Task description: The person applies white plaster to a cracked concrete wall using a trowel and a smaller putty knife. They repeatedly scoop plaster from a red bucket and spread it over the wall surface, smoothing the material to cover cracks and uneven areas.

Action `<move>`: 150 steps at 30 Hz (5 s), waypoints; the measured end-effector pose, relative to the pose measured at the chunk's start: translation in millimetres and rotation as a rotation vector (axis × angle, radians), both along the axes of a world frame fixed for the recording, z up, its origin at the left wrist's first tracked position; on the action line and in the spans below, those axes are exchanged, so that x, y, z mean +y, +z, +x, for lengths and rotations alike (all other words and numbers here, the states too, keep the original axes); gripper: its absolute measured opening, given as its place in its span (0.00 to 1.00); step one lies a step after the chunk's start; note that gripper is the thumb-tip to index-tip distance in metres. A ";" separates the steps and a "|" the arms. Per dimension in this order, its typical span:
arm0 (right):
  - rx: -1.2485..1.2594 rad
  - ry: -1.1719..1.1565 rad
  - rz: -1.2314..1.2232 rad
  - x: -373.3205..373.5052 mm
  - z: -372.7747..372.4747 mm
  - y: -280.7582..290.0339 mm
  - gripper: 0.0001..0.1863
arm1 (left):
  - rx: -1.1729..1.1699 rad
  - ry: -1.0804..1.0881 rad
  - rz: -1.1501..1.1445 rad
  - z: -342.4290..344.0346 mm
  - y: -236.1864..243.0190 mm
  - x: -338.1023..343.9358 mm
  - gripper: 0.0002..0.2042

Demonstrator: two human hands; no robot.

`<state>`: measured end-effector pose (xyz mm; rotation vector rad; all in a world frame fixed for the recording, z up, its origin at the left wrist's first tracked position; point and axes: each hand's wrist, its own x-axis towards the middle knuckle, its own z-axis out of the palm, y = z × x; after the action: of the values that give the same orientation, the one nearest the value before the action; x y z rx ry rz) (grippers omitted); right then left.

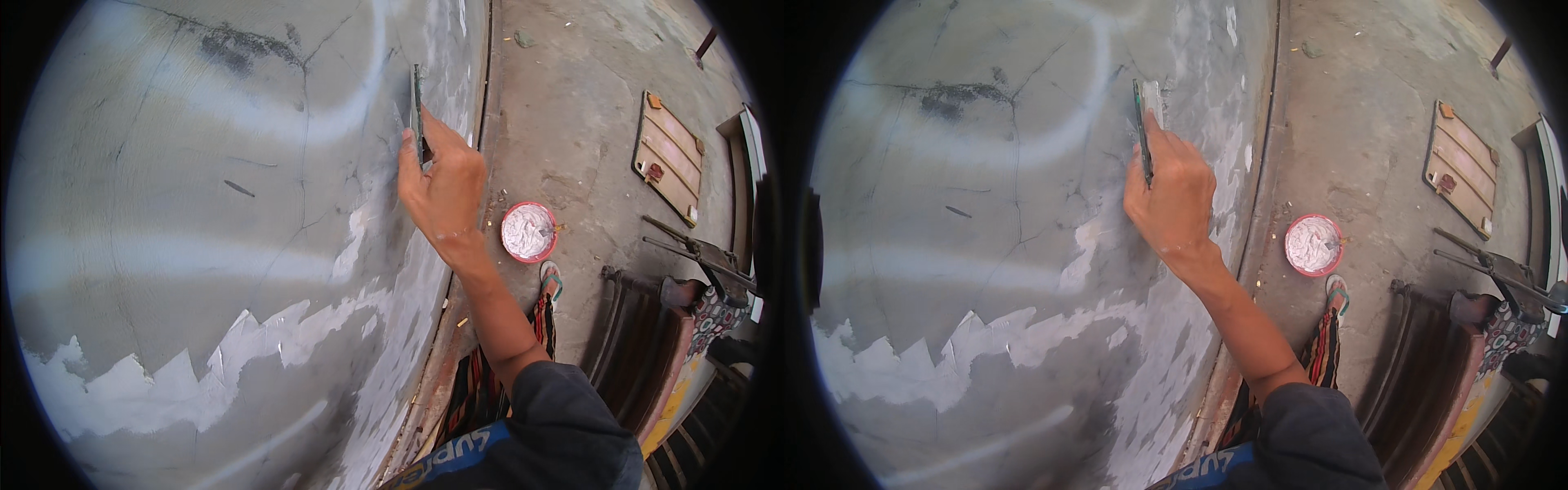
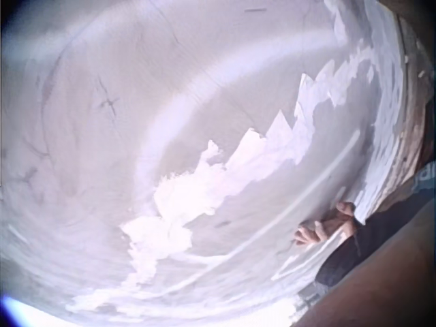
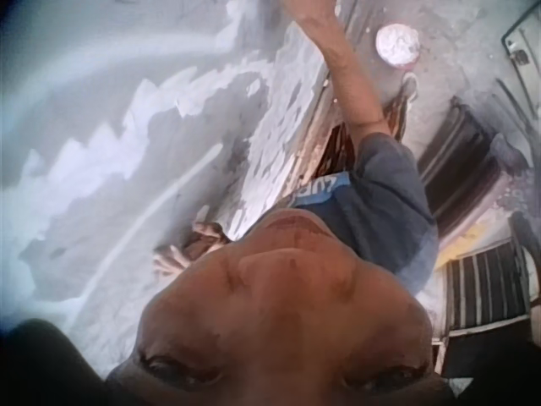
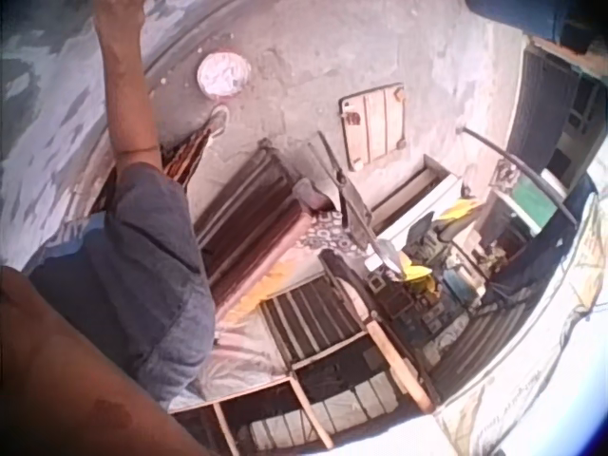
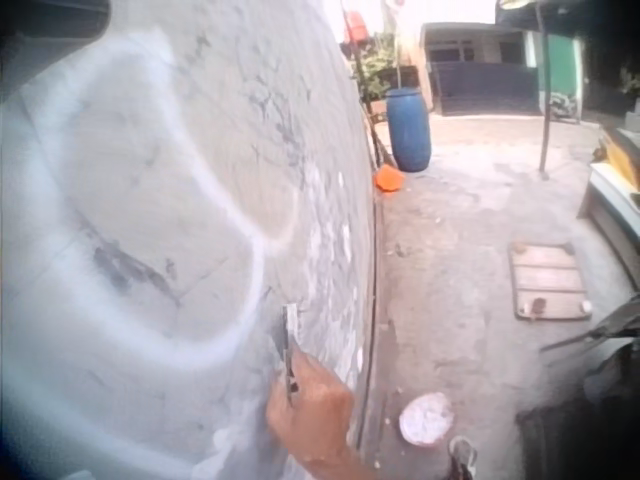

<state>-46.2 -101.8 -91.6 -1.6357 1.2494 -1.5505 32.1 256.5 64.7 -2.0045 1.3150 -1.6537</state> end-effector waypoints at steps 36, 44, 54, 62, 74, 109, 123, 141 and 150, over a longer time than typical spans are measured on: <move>-0.107 -0.074 -0.052 -53.9 -51.5 1.3 0.08 | -0.005 -0.128 0.112 7.4 7.7 23.1 0.29; -0.111 0.058 0.006 -40.6 -20.3 -2.6 0.08 | -0.015 -0.032 0.077 -2.8 7.0 13.7 0.29; -0.361 0.041 0.200 -9.8 -47.3 -66.0 0.09 | -0.013 -0.019 0.040 -6.3 6.2 6.4 0.28; -0.382 0.040 0.216 0.8 -14.2 -34.1 0.07 | -0.012 0.005 0.038 -6.6 5.7 4.8 0.28; -0.632 0.054 -0.016 -79.3 -61.0 34.5 0.09 | -0.022 -0.006 0.041 -10.7 3.9 2.7 0.28; -0.759 0.253 0.428 -35.5 -65.9 -71.1 0.13 | 0.012 0.051 0.016 -16.6 -4.7 -10.4 0.29; -0.177 -0.064 -0.184 -43.0 -3.5 15.7 0.11 | 0.012 0.060 0.008 -8.9 -1.9 -6.5 0.30; -0.434 0.159 -0.002 -47.9 -37.0 -17.7 0.11 | 0.002 0.066 0.013 -7.9 -4.7 -3.0 0.30; -0.201 0.080 0.066 -58.0 -38.4 -26.4 0.08 | -0.004 0.056 0.017 -7.9 -3.4 -3.5 0.31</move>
<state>-84.7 -159.8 -118.0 -1.4317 1.1034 -1.5645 24.2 253.0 61.2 -2.0091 1.2551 -1.6154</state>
